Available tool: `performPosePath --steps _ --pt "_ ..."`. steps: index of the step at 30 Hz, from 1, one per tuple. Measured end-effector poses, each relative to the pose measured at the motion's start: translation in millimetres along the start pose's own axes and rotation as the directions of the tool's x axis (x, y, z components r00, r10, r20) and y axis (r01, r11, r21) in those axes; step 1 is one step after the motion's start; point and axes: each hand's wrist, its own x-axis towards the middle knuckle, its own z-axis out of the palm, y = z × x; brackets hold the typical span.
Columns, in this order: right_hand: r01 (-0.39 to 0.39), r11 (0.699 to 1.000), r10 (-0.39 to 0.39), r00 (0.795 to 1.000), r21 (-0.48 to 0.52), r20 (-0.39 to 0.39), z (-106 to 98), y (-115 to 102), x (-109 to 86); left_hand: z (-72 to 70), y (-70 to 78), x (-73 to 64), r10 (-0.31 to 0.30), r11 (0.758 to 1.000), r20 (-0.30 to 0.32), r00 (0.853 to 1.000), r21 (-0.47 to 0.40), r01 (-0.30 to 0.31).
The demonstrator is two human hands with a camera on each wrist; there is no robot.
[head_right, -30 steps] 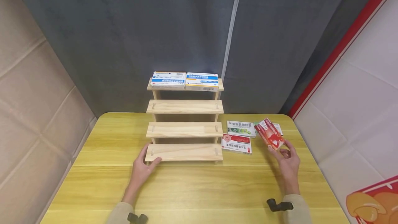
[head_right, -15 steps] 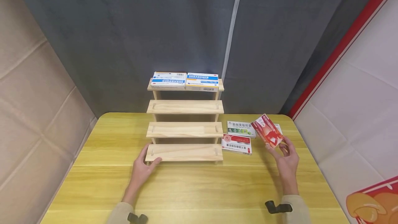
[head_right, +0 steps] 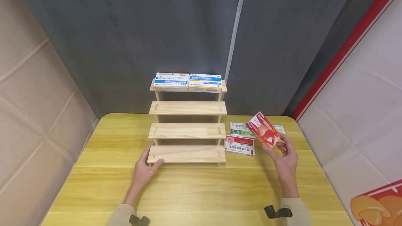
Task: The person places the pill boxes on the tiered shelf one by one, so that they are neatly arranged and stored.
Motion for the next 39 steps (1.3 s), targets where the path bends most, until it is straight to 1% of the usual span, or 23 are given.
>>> performPosePath --steps 4,7,10,14,20,22,25,28,31,33,38,39 --pt "0.067 0.998 -0.067 0.997 -0.005 0.034 5.9 -6.1 -5.2 0.4 -0.4 -0.2 0.008 1.000 -0.005 1.000 -0.011 -0.008" --pt "0.099 0.995 -0.098 0.994 -0.015 0.054 9.8 -10.4 -8.4 0.6 0.4 -0.3 0.008 1.000 -0.008 1.000 -0.001 -0.008" --pt "0.131 0.988 -0.125 0.990 -0.081 0.070 13.1 -14.0 -11.7 0.8 1.2 -0.2 0.007 1.000 -0.010 1.000 0.009 -0.007" --pt "0.184 0.967 -0.168 0.981 -0.178 0.100 17.3 -17.3 -15.7 0.8 1.6 -0.1 0.010 1.000 -0.011 1.000 0.012 -0.009" --pt "0.248 0.947 -0.219 0.964 -0.202 0.153 25.8 -22.5 -20.3 2.0 1.9 -0.1 0.007 1.000 -0.023 1.000 0.007 -0.006" --pt "0.268 0.940 -0.234 0.957 -0.211 0.172 29.0 -24.4 -21.5 2.7 5.9 -0.8 0.004 1.000 -0.028 1.000 0.000 -0.004" --pt "0.286 0.934 -0.246 0.950 -0.213 0.193 33.8 -27.8 -23.5 1.5 19.7 -3.4 0.000 1.000 -0.028 1.000 0.006 0.000" --pt "0.298 0.930 -0.252 0.944 -0.217 0.215 38.4 -31.9 -24.8 -2.5 36.2 -6.2 -0.008 1.000 -0.013 1.000 0.020 0.008" --pt "0.312 0.923 -0.258 0.936 -0.226 0.239 43.0 -35.2 -25.8 -5.4 43.9 -7.2 -0.013 1.000 0.003 1.000 0.022 0.013" --pt "0.327 0.919 -0.269 0.928 -0.220 0.257 46.3 -36.9 -25.8 -4.2 38.0 -6.2 -0.018 1.000 0.002 1.000 0.018 0.018" --pt "0.357 0.912 -0.293 0.911 -0.202 0.290 56.3 -40.9 -26.0 1.7 10.1 -1.8 -0.013 1.000 -0.017 1.000 0.012 0.013" --pt "0.361 0.911 -0.296 0.908 -0.200 0.296 58.6 -42.3 -26.4 2.0 6.4 -1.1 -0.010 1.000 -0.019 1.000 0.011 0.011"
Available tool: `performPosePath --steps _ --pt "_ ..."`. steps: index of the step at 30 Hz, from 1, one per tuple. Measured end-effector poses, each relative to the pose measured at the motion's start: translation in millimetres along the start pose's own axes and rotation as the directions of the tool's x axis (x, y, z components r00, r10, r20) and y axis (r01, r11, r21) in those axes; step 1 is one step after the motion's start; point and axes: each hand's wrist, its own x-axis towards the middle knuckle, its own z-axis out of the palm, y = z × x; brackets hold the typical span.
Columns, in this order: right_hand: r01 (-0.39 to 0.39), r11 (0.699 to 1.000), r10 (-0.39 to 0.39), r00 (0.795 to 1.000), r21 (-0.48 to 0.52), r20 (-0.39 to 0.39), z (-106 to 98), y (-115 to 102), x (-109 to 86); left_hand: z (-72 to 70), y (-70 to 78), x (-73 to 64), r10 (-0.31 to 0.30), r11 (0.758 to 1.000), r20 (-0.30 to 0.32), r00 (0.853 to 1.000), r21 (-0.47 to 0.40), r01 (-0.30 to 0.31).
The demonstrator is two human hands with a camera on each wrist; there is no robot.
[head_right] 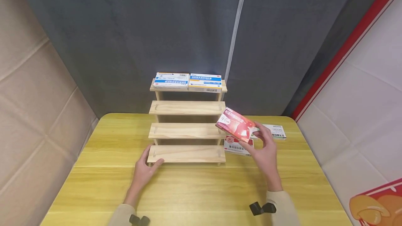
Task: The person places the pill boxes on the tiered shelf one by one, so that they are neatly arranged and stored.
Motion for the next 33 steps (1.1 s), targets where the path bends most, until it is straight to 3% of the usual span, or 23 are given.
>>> performPosePath --steps 9,17,24,33 --pt "0.021 1.000 -0.021 0.999 0.021 0.038 13.6 -11.8 5.7 -1.9 -5.1 0.8 0.028 1.000 0.005 1.000 0.007 -0.028" --pt "0.065 0.995 -0.069 0.996 0.078 0.058 25.4 -16.5 9.9 -2.2 -4.9 1.0 0.016 1.000 0.009 1.000 0.015 -0.016" --pt "0.053 0.998 -0.056 0.995 0.034 0.079 35.8 -22.1 13.3 -2.1 -5.3 1.0 0.014 1.000 0.009 1.000 0.023 -0.014" --pt "0.050 0.994 -0.061 0.992 0.095 0.113 50.1 -28.6 16.6 -1.8 -3.9 -0.2 0.024 0.999 0.002 1.000 0.038 -0.024"
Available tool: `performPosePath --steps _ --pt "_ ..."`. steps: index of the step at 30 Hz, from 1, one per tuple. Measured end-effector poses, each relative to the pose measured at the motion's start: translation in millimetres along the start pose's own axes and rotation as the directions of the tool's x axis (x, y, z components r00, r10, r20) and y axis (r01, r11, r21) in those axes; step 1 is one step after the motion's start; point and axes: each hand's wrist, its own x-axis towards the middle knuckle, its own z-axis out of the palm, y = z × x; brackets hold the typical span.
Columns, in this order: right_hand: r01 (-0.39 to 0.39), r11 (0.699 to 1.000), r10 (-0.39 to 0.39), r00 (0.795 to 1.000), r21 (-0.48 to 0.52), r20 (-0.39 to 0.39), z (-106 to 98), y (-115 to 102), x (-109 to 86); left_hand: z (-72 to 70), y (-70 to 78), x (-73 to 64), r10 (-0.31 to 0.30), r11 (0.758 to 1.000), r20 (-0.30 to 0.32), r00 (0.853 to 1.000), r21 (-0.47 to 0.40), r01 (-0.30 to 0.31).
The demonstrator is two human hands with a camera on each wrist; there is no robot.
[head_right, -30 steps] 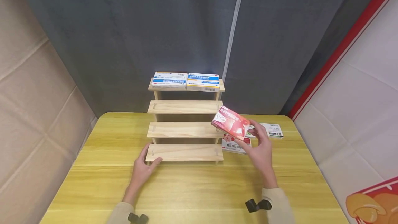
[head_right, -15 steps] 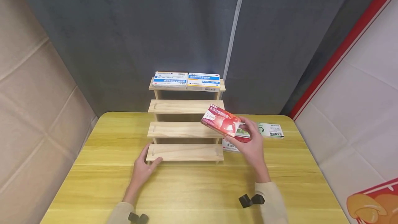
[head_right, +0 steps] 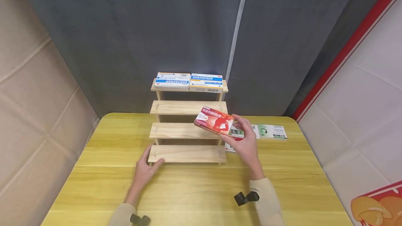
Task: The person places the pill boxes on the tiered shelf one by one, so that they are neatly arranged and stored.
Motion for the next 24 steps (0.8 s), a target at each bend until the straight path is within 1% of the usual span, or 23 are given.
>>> performPosePath --steps 5,12,14,20,21,24 --pt "-0.015 1.000 0.015 1.000 0.014 0.018 8.0 -1.4 3.3 -0.2 -0.8 0.1 0.004 1.000 0.001 1.000 0.010 -0.004" --pt "-0.034 0.999 0.034 0.999 -0.014 0.039 20.1 -6.0 8.8 -0.2 0.3 0.0 -0.008 1.000 0.001 1.000 0.011 0.008" --pt "-0.028 0.999 0.029 0.998 -0.018 0.047 23.0 -13.6 9.8 -0.2 -0.4 0.0 -0.010 1.000 0.000 1.000 0.019 0.010" --pt "-0.012 1.000 0.012 0.997 -0.006 0.073 28.8 -39.9 10.8 -0.1 -0.7 0.0 -0.006 1.000 0.005 1.000 -0.008 0.006" --pt "-0.007 1.000 0.007 0.997 -0.001 0.076 29.9 -40.4 11.3 -0.1 -1.0 0.2 -0.004 1.000 0.006 1.000 -0.008 0.004" --pt "0.007 1.000 -0.009 0.997 0.016 0.078 34.7 -31.2 14.7 -0.1 -1.3 0.2 -0.004 1.000 0.007 1.000 -0.012 0.004"
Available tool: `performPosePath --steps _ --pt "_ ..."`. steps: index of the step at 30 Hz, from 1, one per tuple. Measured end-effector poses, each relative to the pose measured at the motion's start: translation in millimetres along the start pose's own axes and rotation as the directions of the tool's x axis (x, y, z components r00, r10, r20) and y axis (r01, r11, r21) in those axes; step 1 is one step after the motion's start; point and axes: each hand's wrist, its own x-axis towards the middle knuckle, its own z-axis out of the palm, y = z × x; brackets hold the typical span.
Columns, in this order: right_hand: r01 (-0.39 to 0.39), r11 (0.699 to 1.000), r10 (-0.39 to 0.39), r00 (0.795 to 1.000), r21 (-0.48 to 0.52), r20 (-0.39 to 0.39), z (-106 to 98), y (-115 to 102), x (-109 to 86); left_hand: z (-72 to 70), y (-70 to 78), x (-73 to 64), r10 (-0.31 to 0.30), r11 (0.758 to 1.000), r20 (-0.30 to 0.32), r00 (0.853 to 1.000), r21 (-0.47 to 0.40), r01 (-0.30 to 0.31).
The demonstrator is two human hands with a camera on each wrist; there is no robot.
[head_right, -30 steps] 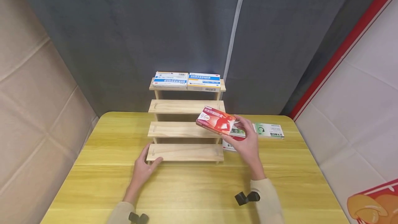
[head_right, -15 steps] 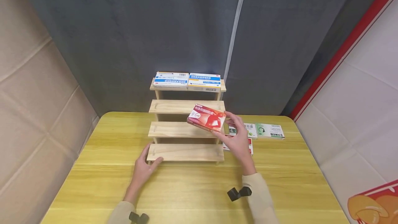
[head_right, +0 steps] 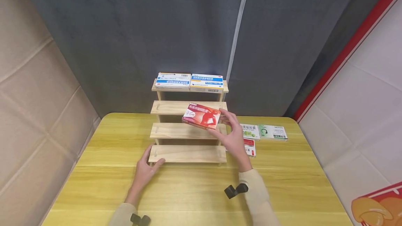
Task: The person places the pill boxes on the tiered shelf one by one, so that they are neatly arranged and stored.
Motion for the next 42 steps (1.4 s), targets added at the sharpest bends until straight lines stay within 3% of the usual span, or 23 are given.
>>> performPosePath --steps 6,23,31,42 --pt "0.014 0.999 -0.014 1.000 0.041 0.013 7.0 21.8 9.0 -0.1 -0.1 -0.2 -0.007 1.000 -0.001 1.000 0.021 0.007" --pt "-0.045 0.993 0.036 0.996 0.105 0.083 33.9 18.3 27.0 0.7 0.3 0.8 -0.005 1.000 -0.009 1.000 0.027 0.005" --pt "-0.036 0.999 0.032 0.993 0.033 0.117 53.7 20.0 40.1 1.2 0.8 0.4 -0.008 1.000 -0.008 1.000 0.015 0.008" --pt "0.066 0.990 -0.038 0.975 -0.123 0.220 70.9 25.1 56.3 1.3 0.4 0.6 -0.010 1.000 -0.008 1.000 0.021 0.011"
